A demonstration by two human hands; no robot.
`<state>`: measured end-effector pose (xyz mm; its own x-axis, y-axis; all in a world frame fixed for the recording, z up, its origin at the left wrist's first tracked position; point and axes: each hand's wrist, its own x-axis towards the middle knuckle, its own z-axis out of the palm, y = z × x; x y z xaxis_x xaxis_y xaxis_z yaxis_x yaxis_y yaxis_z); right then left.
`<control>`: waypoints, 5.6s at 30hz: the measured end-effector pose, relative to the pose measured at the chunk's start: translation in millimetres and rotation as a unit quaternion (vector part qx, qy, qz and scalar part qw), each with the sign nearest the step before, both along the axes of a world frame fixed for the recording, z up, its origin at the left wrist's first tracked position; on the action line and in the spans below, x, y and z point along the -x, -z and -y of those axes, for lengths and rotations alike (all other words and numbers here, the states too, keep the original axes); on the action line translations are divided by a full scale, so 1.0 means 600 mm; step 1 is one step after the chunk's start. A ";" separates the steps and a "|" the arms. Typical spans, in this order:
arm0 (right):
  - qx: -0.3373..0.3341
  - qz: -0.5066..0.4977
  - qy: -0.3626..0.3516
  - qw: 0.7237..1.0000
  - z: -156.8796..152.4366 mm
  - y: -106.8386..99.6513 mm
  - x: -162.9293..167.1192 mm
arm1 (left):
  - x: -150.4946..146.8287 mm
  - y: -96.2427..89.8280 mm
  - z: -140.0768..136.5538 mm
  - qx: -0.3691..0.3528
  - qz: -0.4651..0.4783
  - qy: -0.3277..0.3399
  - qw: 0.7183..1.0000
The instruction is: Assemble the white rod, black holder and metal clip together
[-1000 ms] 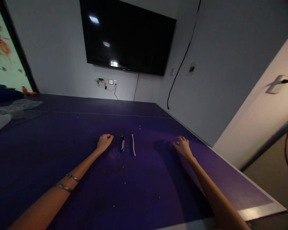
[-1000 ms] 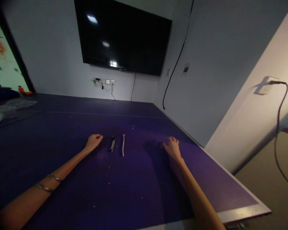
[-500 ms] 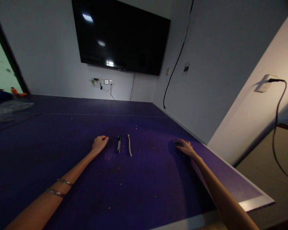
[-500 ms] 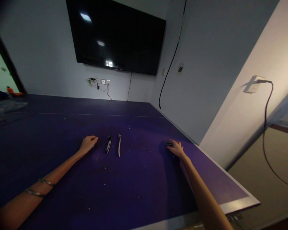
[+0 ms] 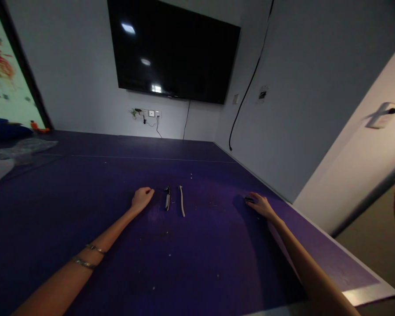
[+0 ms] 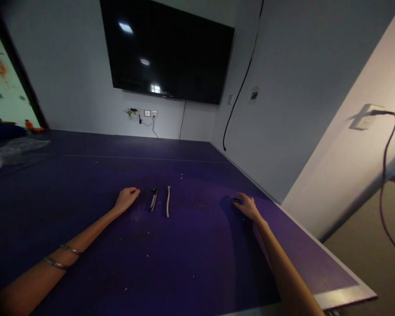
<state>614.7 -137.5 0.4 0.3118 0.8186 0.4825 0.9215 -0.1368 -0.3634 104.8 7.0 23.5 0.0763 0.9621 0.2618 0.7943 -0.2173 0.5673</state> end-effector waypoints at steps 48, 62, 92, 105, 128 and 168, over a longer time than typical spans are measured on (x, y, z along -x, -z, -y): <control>0.024 -0.062 -0.268 0.961 -0.162 0.005 0.364 | -0.008 0.004 0.016 0.013 0.010 -0.021 1.000; -0.019 -0.007 -0.218 0.976 -0.153 0.004 0.256 | 0.046 -0.010 -0.017 -0.116 -0.093 -0.010 0.989; 0.076 0.056 -0.186 0.978 -0.128 0.021 0.223 | 0.092 0.043 -0.073 -0.055 -0.204 0.057 0.976; 0.078 0.062 -0.187 0.977 -0.121 0.010 0.230 | 0.085 0.020 -0.055 -0.062 -0.214 0.047 0.974; 0.084 0.056 -0.181 0.978 -0.122 0.012 0.229 | -0.120 -0.042 0.060 0.072 -0.266 0.073 0.958; 0.162 0.124 -0.129 0.970 -0.123 0.028 0.230 | -0.011 0.033 -0.036 0.004 -0.258 -0.011 0.966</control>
